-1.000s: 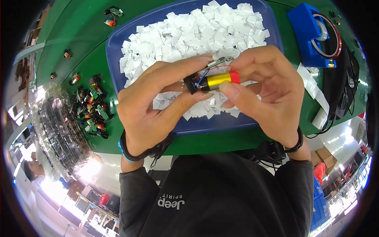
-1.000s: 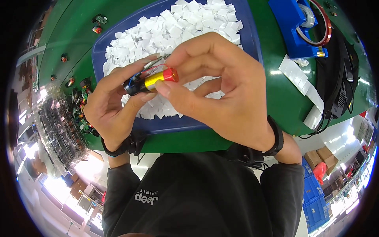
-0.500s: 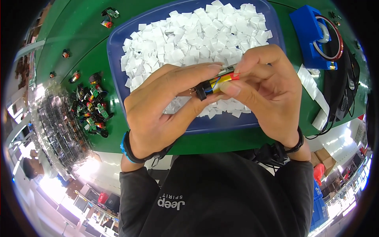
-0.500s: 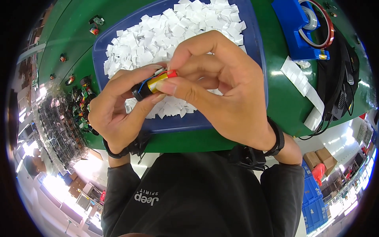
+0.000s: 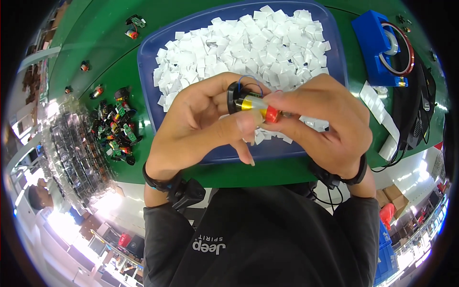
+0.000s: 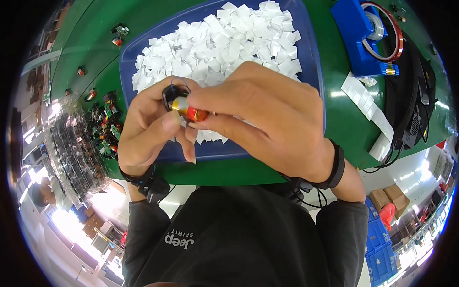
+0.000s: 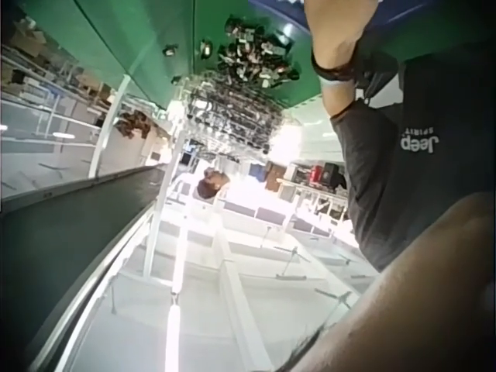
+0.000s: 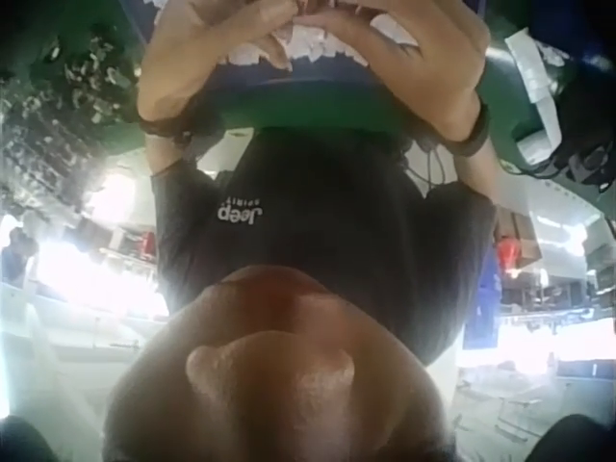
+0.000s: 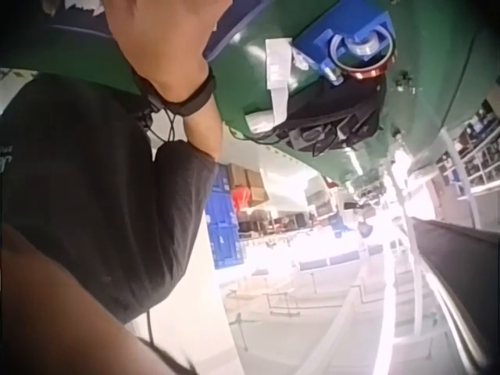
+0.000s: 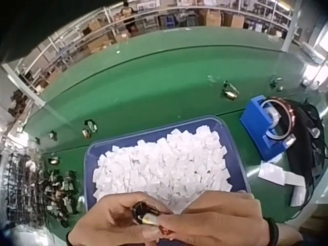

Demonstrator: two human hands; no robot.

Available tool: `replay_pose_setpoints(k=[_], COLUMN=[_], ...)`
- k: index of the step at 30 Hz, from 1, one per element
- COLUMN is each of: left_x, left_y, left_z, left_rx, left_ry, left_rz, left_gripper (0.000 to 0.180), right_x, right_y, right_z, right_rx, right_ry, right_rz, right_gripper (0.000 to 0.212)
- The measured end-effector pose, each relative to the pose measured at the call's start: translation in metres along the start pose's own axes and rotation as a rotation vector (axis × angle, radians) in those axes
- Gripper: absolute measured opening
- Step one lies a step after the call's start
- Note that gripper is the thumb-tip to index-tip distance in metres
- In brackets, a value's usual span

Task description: The person assembles electronic components by picking up a circuit board and a battery, wrapping a white adhesive strip around them, and placing the finished assembly on the table.

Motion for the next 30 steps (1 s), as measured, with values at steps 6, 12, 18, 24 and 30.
replay_pose_setpoints(k=[6, 12, 18, 24, 30], left_x=[0.025, 0.143, 0.107, 0.057, -0.005], left_y=[0.003, 0.176, 0.251, 0.232, 0.057], left_z=[0.033, 0.147, 0.179, 0.163, 0.106], left_rx=[0.575, 1.739, 2.272, 1.594, 1.068], left_ry=[-0.093, -0.363, -0.506, -0.406, -0.714], left_rz=[-0.07, 0.508, 0.734, 0.492, 0.331], left_gripper=[0.035, 0.049, 0.035, 0.028, 0.029], right_x=[0.0, -0.007, -0.005, -0.006, -0.008], right_y=[-0.001, -0.001, -0.002, -0.004, -0.008], right_z=[0.005, 0.009, 0.011, 0.011, 0.011], right_rx=[0.047, 0.176, 0.055, 0.084, 0.152], right_ry=[-0.213, -0.35, -0.279, -0.317, -0.359], right_rz=[0.052, 0.219, 0.068, -0.012, 0.049], right_gripper=[0.039, 0.03, 0.03, 0.029, 0.03])
Point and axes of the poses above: each hand's wrist, its own x-axis towards the middle knuckle, its own y-axis out of the back of the hand, z = x × y, the point moved 7 cm from there along x, towards the middle knuckle, and after that the axes turned 7 degrees about z, right-handed, at the moved point
